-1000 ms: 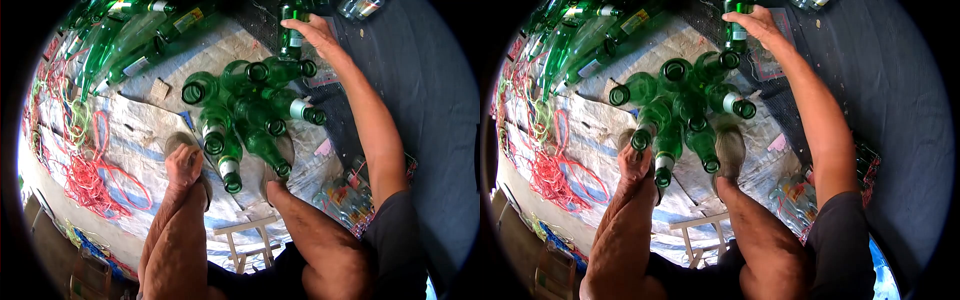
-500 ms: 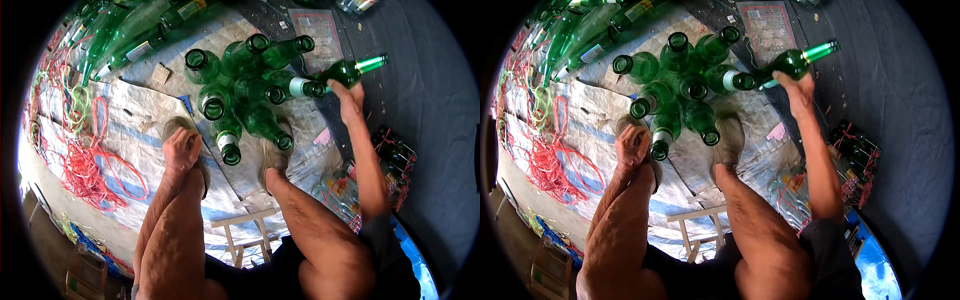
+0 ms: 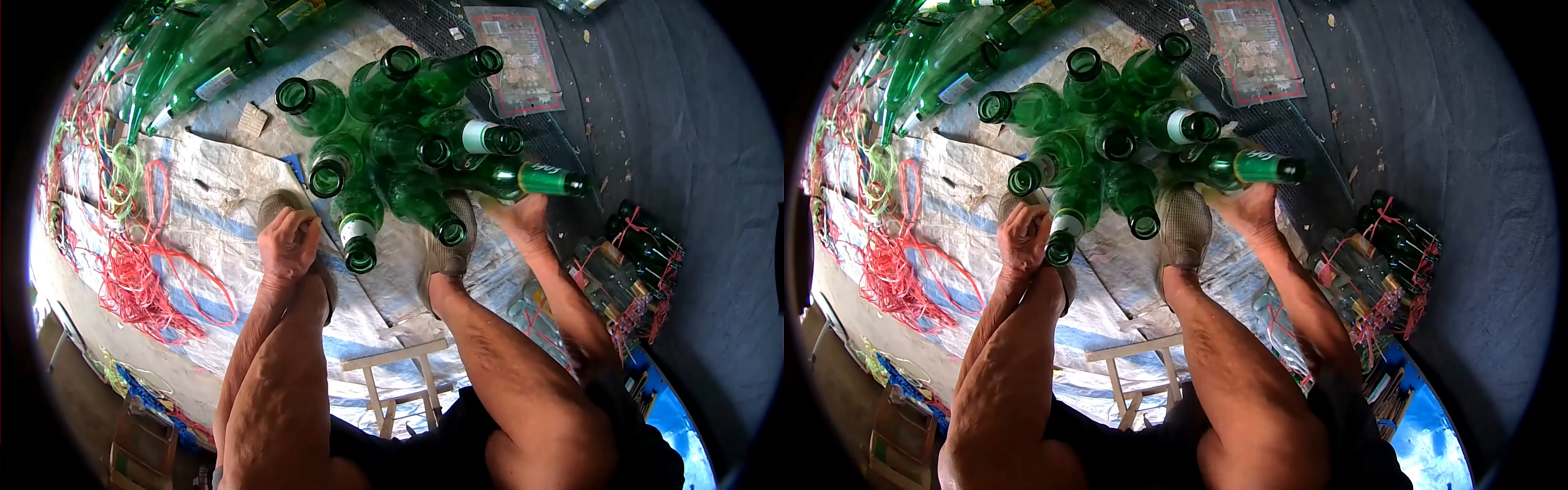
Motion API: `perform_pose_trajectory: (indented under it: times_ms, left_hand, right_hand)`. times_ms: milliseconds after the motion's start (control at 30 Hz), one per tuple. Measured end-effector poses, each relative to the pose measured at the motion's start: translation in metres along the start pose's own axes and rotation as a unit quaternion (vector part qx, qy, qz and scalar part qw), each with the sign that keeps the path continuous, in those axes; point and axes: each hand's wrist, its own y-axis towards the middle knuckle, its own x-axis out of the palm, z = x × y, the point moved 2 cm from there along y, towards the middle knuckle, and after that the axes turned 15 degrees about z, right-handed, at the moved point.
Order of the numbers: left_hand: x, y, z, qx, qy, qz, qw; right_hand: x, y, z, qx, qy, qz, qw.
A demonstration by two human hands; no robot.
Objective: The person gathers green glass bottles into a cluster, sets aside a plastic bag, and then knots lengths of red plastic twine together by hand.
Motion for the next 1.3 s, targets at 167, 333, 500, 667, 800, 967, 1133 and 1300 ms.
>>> perform_pose_trajectory:
  times_ms: [167,333,500,667,800,967,1133,1300]
  left_hand:
    - [0.001,0.000,-0.003,0.020,-0.001,0.008,1.000]
    - [0.001,0.001,-0.002,0.017,0.005,0.006,1.000]
    - [0.000,0.001,-0.001,0.023,0.006,0.008,1.000]
    - [0.000,0.001,0.000,0.008,0.003,0.008,1.000]
    - [0.000,0.001,-0.001,0.012,0.009,0.008,1.000]
    - [0.001,0.000,-0.001,0.007,0.008,0.008,1.000]
    - [0.001,0.000,-0.001,0.003,0.000,0.004,1.000]
    - [0.001,-0.001,-0.002,0.000,-0.001,0.003,1.000]
  right_hand:
    - [0.014,-0.016,0.017,-0.034,0.013,0.023,0.999]
    - [0.028,-0.011,0.001,-0.165,-0.084,-0.011,0.983]
    - [0.036,-0.018,0.002,-0.119,-0.013,0.010,0.993]
    - [0.036,-0.018,-0.003,-0.125,-0.017,-0.013,0.992]
    - [0.037,-0.017,-0.002,-0.126,-0.050,-0.036,0.990]
    - [0.040,-0.017,0.011,-0.156,-0.074,-0.067,0.983]
    - [0.042,-0.017,0.015,-0.140,-0.074,-0.079,0.984]
    - [0.045,-0.015,0.022,-0.101,-0.067,-0.084,0.989]
